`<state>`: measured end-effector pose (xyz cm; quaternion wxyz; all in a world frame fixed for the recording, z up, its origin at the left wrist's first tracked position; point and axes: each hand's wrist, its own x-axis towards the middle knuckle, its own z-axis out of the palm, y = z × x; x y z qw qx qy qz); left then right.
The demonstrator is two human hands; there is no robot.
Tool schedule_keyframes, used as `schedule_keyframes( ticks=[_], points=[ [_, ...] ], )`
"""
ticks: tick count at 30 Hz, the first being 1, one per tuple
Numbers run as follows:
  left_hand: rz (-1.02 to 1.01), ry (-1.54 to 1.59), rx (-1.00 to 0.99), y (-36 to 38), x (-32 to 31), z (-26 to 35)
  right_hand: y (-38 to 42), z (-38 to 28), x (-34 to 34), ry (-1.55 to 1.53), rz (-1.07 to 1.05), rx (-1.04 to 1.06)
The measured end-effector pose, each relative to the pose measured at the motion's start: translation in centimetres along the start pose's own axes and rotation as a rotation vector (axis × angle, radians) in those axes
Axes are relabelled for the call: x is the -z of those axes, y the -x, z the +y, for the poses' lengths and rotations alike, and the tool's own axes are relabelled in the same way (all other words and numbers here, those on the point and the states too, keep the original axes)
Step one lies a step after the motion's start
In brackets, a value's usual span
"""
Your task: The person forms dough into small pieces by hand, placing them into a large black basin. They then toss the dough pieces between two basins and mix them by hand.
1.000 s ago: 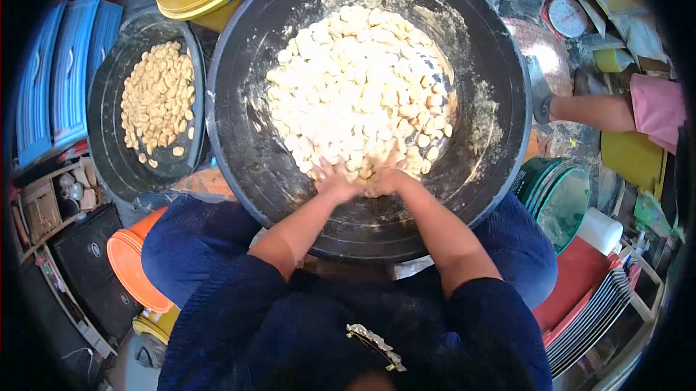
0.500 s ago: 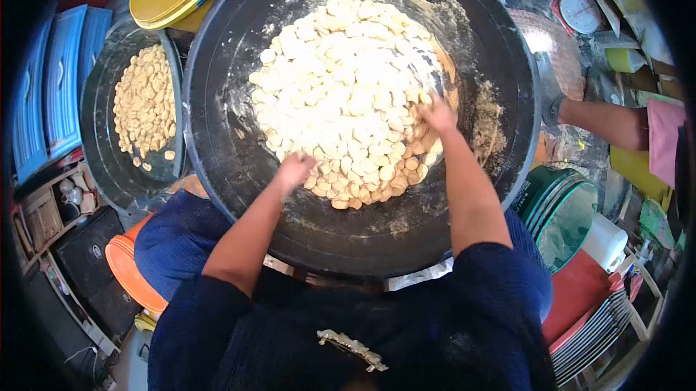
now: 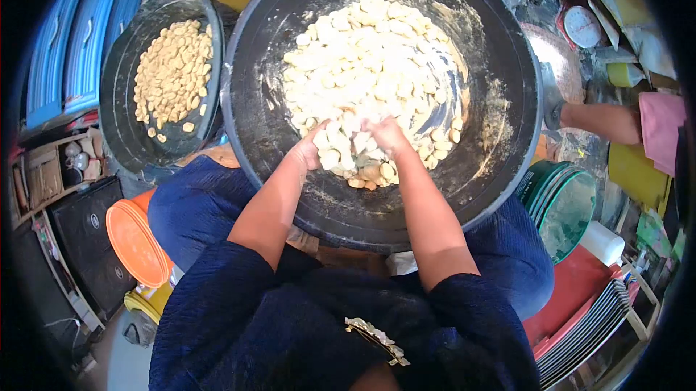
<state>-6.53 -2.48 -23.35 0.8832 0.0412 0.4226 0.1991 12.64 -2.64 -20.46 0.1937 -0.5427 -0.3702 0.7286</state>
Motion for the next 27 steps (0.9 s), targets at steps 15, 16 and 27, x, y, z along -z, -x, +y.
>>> schedule_keyframes(
  ticks=[15,16,27],
  points=[
    [-0.138,-0.159,-0.136,1.5,-3.5,2.0,2.2,-2.6,0.0,-0.41,0.125,0.223],
    [-0.139,-0.157,-0.132,1.7,-3.5,2.3,2.4,-2.7,0.3,-0.485,0.084,0.183],
    [0.399,-0.795,-0.188,0.9,1.9,4.9,-0.9,10.3,12.3,0.482,0.964,-0.267]
  ],
)
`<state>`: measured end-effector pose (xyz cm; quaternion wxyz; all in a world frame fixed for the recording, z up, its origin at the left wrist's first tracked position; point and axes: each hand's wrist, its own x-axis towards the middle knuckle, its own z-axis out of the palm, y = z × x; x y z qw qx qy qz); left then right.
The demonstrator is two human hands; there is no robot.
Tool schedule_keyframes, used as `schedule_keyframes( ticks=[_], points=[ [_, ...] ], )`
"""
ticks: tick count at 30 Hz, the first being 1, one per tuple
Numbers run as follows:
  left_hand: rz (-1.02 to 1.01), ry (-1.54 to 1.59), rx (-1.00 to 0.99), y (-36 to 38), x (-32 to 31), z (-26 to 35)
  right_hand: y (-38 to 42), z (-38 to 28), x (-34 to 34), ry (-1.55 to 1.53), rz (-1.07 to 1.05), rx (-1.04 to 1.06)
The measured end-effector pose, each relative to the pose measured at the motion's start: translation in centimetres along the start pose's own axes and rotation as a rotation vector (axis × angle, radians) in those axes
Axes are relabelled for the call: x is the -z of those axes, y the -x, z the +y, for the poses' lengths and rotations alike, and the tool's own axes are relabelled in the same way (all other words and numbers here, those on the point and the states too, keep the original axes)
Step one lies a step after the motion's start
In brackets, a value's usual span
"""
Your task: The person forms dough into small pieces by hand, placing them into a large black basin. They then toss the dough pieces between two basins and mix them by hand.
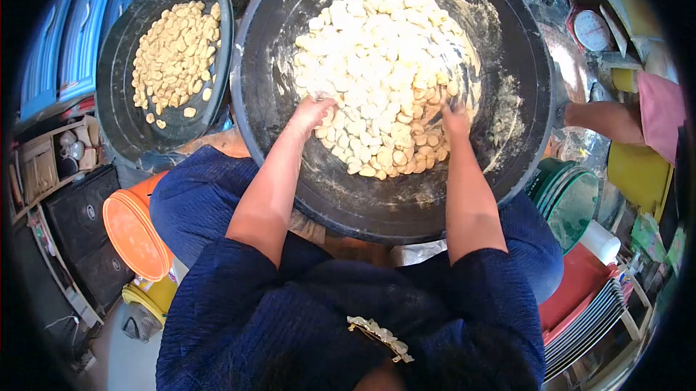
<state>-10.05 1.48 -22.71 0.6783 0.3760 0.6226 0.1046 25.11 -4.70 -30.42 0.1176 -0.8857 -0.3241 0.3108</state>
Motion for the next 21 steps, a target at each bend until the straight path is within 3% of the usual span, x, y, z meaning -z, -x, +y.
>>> schedule_keyframes(
  ticks=[1,2,3,4,5,7,8,9,10,11,12,14,15,17,18,19,20,21],
  points=[
    [-0.003,-0.002,0.005,-0.8,0.1,-1.0,-0.8,3.1,-2.6,0.09,0.016,-0.029],
    [0.085,0.112,0.073,-1.7,0.0,-2.0,2.8,2.2,-5.2,0.262,-0.063,0.078],
    [0.17,0.226,0.144,-2.2,-0.4,-2.6,6.9,1.5,-7.4,0.137,-0.241,0.058],
    [0.206,0.159,0.143,-1.1,-1.2,-1.4,13.5,-5.2,-5.7,0.451,-0.271,-0.004],
    [0.198,0.161,0.148,-2.1,-2.0,-2.9,15.8,-3.7,-9.5,0.575,-0.398,0.102],
    [0.175,-0.449,0.103,-5.1,-3.5,-7.2,20.4,-9.0,-3.9,0.7,-0.75,0.44],
    [0.257,-0.691,0.122,-4.3,-5.9,-7.5,19.3,-8.0,-3.9,0.704,-0.752,0.436],
    [-0.024,-0.703,0.186,-1.9,-6.2,-4.6,17.1,-6.4,-4.1,0.667,-0.864,0.561],
    [-0.031,-0.806,0.085,-1.8,-6.8,-6.1,15.0,-5.4,-3.7,0.62,-0.97,0.688],
    [-0.036,-0.908,-0.021,-2.0,-7.1,-7.3,13.5,-5.5,-2.4,0.669,-0.869,0.768],
    [-0.03,-0.911,-0.021,-1.5,-6.9,-6.4,11.5,-5.0,-3.0,0.581,-0.881,0.615],
    [0.049,-1.011,-0.136,0.3,-6.4,-3.8,8.8,-9.8,-0.7,0.724,-1.117,0.388],
    [0.05,-1.013,-0.133,0.3,-6.2,-3.5,8.3,-10.4,-1.2,0.722,-1.119,0.39],
    [0.097,-0.891,-0.201,-0.6,-5.6,-2.9,8.5,-11.2,-2.5,0.481,-0.511,0.483],
    [0.056,-0.729,-0.188,-1.4,-5.3,-3.2,9.2,-10.6,-3.6,0.482,-0.512,0.484],
    [0.059,-0.727,-0.189,-1.2,-5.7,-3.6,10.1,-9.3,-5.3,0.443,-0.316,0.683],
    [0.089,-0.482,-0.3,-1.1,-6.1,-3.6,10.2,-8.8,-6.2,0.397,-0.109,0.881],
    [0.114,-0.241,-0.402,-0.7,-6.3,-3.1,9.8,-9.1,-6.5,0.391,-0.107,0.884]
  ],
)
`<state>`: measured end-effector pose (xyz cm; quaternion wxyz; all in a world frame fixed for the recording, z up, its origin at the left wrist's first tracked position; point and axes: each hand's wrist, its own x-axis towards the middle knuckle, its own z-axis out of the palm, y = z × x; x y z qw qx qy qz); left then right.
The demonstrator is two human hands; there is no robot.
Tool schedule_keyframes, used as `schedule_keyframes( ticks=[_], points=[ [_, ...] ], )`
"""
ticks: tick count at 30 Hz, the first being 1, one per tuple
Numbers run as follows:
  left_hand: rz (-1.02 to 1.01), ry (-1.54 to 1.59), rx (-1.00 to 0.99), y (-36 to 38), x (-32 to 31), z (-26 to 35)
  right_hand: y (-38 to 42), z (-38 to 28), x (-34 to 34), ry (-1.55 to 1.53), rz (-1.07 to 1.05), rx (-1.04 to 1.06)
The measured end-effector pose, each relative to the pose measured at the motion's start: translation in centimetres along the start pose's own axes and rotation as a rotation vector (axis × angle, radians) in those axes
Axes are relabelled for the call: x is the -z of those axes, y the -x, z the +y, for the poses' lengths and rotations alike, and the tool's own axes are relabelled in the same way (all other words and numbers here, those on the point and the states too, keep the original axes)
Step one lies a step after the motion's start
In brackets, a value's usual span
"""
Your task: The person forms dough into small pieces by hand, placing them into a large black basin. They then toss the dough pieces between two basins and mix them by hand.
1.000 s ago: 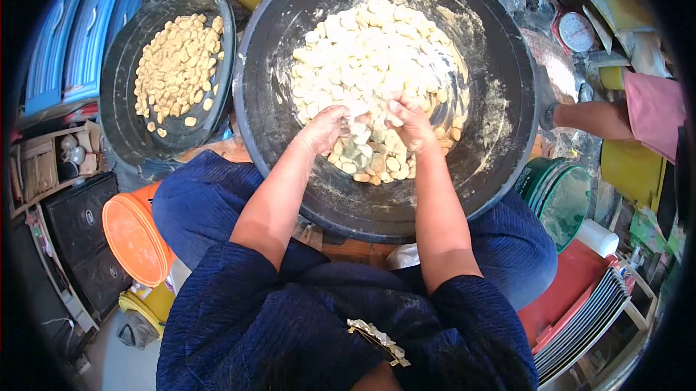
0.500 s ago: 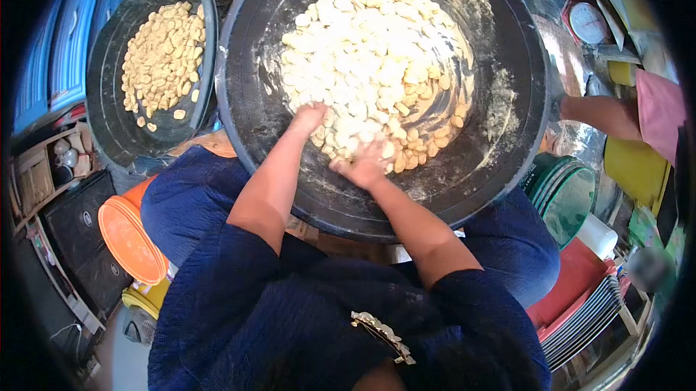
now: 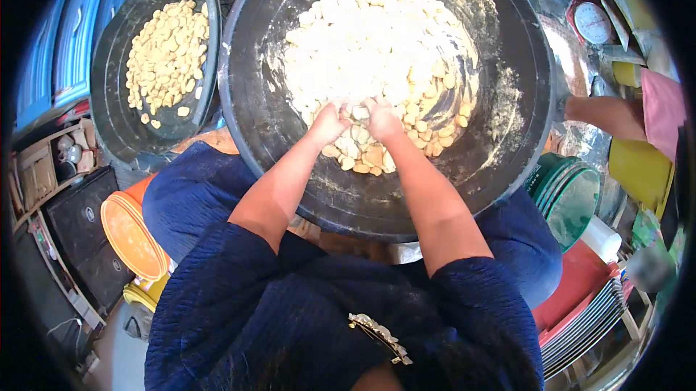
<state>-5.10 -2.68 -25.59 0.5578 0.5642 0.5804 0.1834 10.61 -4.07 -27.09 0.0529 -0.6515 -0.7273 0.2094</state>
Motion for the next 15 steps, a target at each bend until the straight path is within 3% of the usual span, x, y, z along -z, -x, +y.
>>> schedule_keyframes(
  ticks=[1,2,3,6,7,8,9,10,11,12,13,14,15],
  points=[
    [-0.002,-0.008,0.004,0.0,0.1,0.5,-0.3,0.2,-0.2,-0.402,-0.098,-0.084],
    [-0.112,0.189,0.04,-0.1,0.2,0.9,-0.1,0.4,-0.5,-0.804,-0.199,-0.174],
    [-0.221,0.39,0.076,-0.1,0.4,1.3,0.4,0.5,-0.3,-0.81,-0.203,-0.183],
    [-0.289,0.508,0.164,-1.4,1.1,1.0,1.1,2.0,2.6,-1.408,-0.143,-0.245],
    [-0.241,0.469,0.136,-1.4,1.0,1.5,1.2,1.7,5.5,-1.42,-0.164,-0.332],
    [-0.244,0.472,0.136,-1.5,1.0,1.1,1.1,3.3,5.2,-1.412,-0.046,-0.475],
    [-0.08,0.341,0.086,-1.5,1.0,0.4,0.9,5.2,4.6,-1.398,0.072,-0.616],
    [0.084,0.209,0.034,-1.7,1.2,-0.1,0.7,6.5,4.2,-1.381,0.317,-0.628],
    [0.087,0.211,0.039,-1.6,1.5,-0.3,0.3,8.3,2.9,-1.134,0.422,-0.759],
    [0.189,-0.126,-0.039,-1.5,1.7,-0.5,0.0,9.2,1.1,-1.133,0.414,-0.76],
    [0.285,-0.464,-0.116,-1.4,1.8,-0.7,-0.1,9.7,-0.3,-0.85,0.396,-0.756],
    [0.283,-0.465,-0.112,-1.4,1.2,-0.7,0.0,10.3,-1.5,-0.57,0.377,-0.742],
    [0.258,-0.27,0.122,-1.6,0.2,-0.6,0.3,7.2,-0.4,-0.225,0.326,-0.635]
  ],
)
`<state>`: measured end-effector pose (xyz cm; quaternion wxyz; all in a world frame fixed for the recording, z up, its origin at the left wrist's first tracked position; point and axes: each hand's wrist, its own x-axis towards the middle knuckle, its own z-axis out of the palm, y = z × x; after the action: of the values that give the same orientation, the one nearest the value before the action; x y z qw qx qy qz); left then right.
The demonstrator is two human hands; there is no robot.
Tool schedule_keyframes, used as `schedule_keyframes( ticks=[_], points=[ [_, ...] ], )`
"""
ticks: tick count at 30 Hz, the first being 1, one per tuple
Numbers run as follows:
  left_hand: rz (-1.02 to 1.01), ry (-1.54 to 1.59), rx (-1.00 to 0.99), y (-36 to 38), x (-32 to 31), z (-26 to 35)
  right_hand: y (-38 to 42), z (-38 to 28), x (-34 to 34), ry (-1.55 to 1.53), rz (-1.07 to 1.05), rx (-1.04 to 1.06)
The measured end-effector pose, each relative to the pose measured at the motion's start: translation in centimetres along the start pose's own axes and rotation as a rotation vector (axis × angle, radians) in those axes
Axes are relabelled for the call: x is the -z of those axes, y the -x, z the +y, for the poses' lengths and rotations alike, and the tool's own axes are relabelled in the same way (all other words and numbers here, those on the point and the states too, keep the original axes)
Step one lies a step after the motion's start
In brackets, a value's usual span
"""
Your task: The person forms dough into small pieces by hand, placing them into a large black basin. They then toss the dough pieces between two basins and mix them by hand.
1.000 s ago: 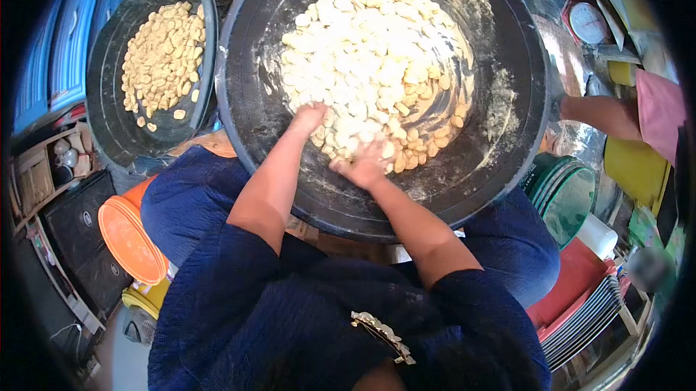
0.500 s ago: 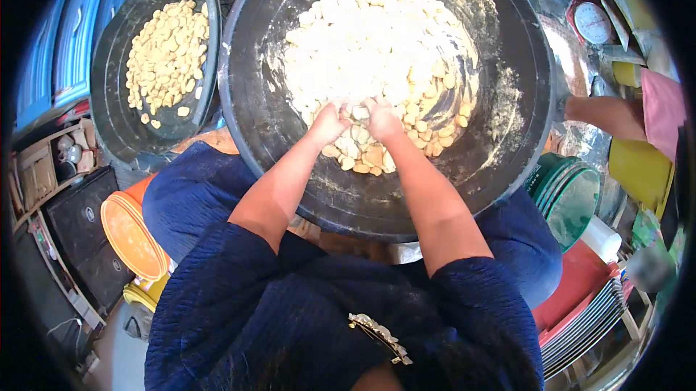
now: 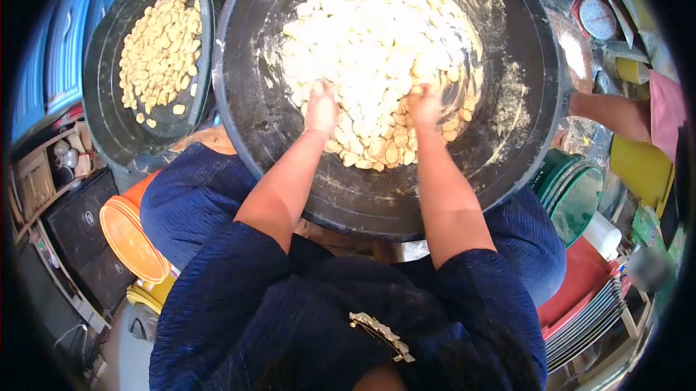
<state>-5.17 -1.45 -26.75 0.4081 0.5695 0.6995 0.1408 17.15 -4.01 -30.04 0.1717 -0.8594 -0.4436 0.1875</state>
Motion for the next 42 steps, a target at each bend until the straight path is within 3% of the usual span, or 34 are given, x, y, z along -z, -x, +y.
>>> schedule_keyframes(
  ticks=[1,2,3,5,6,7,8,9,10,11,12,13,15,16,17,19,20,21,22,24,25,27,29,31,32,33,35,36,37,38,39,41,42],
  points=[
    [-0.069,0.163,0.245,0.0,-0.9,-0.1,1.2,-0.4,-2.2,0.156,-0.047,0.286],
    [-0.063,-0.509,-0.41,0.7,-3.2,-3.4,1.7,-0.2,-4.0,0.312,-0.093,0.572],
    [-0.068,-0.516,-0.413,1.3,-2.7,-2.3,1.6,-1.1,-2.7,0.307,-0.092,0.565],
    [-0.711,-0.59,-0.383,2.7,-0.8,1.7,1.1,-4.3,2.5,0.041,-1.035,0.458],
    [-0.718,-0.59,-0.383,2.5,-0.2,2.2,-0.6,-3.0,3.6,-0.127,-1.3,0.321],
    [-0.857,-0.461,-0.256,2.2,0.5,2.5,-2.3,-2.9,6.1,-0.173,-1.436,0.007],
    [-0.991,-0.329,-0.125,1.8,0.9,2.3,-4.0,-2.3,8.3,-0.034,-1.185,-0.019],
    [-0.764,-0.373,-0.096,1.1,0.8,0.7,-6.1,3.8,5.7,-0.149,-0.834,-0.013],
    [-0.533,-0.412,-0.067,0.3,0.5,-1.2,-7.0,4.1,8.3,0.105,-0.585,0.026],
    [-0.317,-0.405,-0.045,-0.4,0.6,-2.6,-5.5,2.5,11.2,0.428,-0.321,-0.066],
    [-0.099,-0.392,-0.021,-1.1,1.1,-3.6,-3.0,5.5,8.8,0.463,-0.231,0.041],
    [-0.016,-0.245,0.135,-1.7,2.1,-4.0,-0.9,9.2,5.6,0.501,-0.137,0.159],
    [0.012,-0.207,0.17,-2.3,1.2,-4.8,3.1,8.6,0.0,0.744,-0.37,-0.047],
    [0.012,-0.205,0.168,-2.1,0.5,-5.7,5.8,1.9,2.7,0.448,-0.504,-0.381],
    [-0.093,-0.355,0.098,-2.2,-0.1,-6.5,7.0,2.1,0.3,0.238,-0.516,-0.462],
    [-0.199,-0.505,0.027,-1.6,-0.3,-5.2,8.4,1.1,-1.8,-0.226,-0.69,-0.353],
    [-0.054,-0.372,0.195,-0.4,-0.7,-3.6,8.2,0.4,-1.2,-0.223,-0.691,-0.357],
    [0.091,-0.237,0.36,1.0,-1.0,-1.5,6.9,-3.6,2.9,-0.294,-1.073,-0.423],
    [-0.003,-0.352,0.334,2.3,-1.3,0.0,6.1,-5.8,5.0,-0.37,-1.455,-0.484],
    [-0.354,0.113,0.311,3.8,-1.6,-1.0,3.0,-2.8,5.6,-0.481,-1.308,-0.465],
    [-0.478,-0.15,0.291,5.2,0.8,3.8,1.5,-1.7,6.6,-0.402,-1.077,-0.471],
    [-0.647,-0.499,-0.1,6.8,-0.1,3.2,-1.0,2.2,8.4,-0.245,-1.008,-0.515],
    [-0.811,-0.226,0.01,5.9,2.0,4.8,0.3,3.2,7.6,-0.152,-1.04,-0.546],
    [-0.571,-0.008,0.277,2.6,2.5,2.1,4.4,2.9,2.4,-0.666,-1.132,-0.844],
    [-0.379,0.014,0.345,1.7,3.9,2.3,5.8,3.0,-0.9,-0.783,-1.177,-0.805],
    [-0.322,0.009,0.377,-0.5,2.6,-2.8,7.7,3.1,-3.0,-0.898,-1.221,-0.78],
    [-0.103,0.127,0.585,-0.9,0.8,-2.5,7.8,0.8,0.3,-0.847,-1.331,-0.71],
    [-0.106,0.13,0.586,-0.6,-0.1,-2.5,7.6,-0.4,2.2,-0.801,-1.442,-0.639],
    [-0.346,0.134,0.54,0.0,-0.9,-2.7,6.9,-0.4,3.4,-0.797,-1.442,-0.648],
    [-0.582,0.138,0.484,0.6,-1.7,-2.8,5.1,0.2,4.8,-0.608,-1.367,-0.639],
    [-0.582,0.132,0.478,1.3,-2.1,-2.6,3.6,1.1,5.7,-0.432,-1.283,-0.621],
    [-0.884,0.1,0.007,2.4,-2.2,-2.4,2.1,6.5,3.9,-0.245,-1.067,-0.635],
    [-0.931,0.144,0.142,2.3,0.1,0.2,4.0,-0.2,8.0,-0.904,-1.09,-0.691]
  ],
)
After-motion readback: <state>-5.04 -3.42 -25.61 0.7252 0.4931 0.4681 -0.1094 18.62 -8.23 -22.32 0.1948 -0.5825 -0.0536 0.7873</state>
